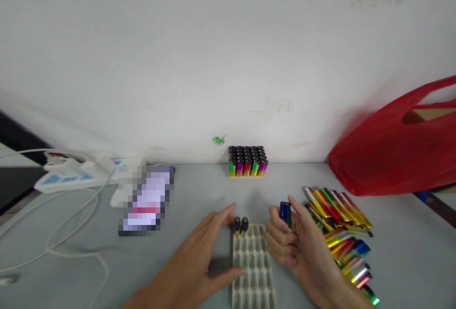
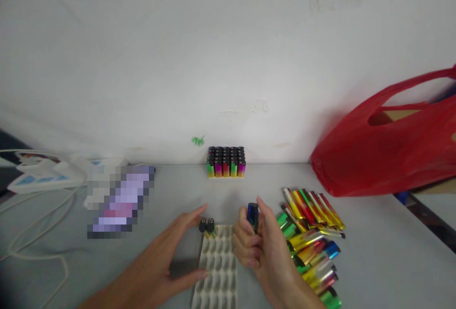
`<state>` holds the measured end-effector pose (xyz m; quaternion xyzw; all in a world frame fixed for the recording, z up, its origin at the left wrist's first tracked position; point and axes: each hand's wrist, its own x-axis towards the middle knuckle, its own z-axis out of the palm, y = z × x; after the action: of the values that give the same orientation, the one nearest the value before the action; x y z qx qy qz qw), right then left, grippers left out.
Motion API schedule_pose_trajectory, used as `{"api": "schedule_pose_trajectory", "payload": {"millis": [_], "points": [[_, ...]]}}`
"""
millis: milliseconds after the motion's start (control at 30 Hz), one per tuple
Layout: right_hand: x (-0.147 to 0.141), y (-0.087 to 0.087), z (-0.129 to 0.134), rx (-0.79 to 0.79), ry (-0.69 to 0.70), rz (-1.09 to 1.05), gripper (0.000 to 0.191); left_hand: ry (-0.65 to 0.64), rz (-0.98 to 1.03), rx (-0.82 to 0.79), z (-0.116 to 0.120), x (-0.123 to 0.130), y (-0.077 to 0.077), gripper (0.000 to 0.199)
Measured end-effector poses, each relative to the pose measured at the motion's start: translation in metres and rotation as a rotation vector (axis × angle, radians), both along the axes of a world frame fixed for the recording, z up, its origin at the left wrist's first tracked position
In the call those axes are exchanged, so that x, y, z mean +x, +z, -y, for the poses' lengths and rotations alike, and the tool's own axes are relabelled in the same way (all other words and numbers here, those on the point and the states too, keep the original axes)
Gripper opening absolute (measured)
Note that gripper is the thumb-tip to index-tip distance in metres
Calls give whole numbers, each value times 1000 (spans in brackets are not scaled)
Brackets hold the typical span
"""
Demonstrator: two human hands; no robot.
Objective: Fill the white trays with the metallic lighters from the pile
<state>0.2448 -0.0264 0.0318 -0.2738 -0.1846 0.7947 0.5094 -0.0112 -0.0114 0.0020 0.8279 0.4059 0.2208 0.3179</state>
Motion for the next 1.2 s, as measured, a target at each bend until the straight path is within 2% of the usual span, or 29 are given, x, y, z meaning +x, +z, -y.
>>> {"api": "schedule_pose_trajectory", "payload": {"millis": [500,667,800,967,1200], "points": [[-1,3,8,-21,-10,-3,60,5,-4,21,1,-1,0,119],[-3,5,7,-33,-114,0,59,10,8,17,0,-1,2,116],[-7,6,4,-27,-207,130,50,5,-3,25,1,-1,3,118],[-15,-2,6,133,-389,322,41,6,-18,17,0,1,2,118],[-12,-3,8,286,-357,662,36,1,-6,16,2,-2,3,117]]}}
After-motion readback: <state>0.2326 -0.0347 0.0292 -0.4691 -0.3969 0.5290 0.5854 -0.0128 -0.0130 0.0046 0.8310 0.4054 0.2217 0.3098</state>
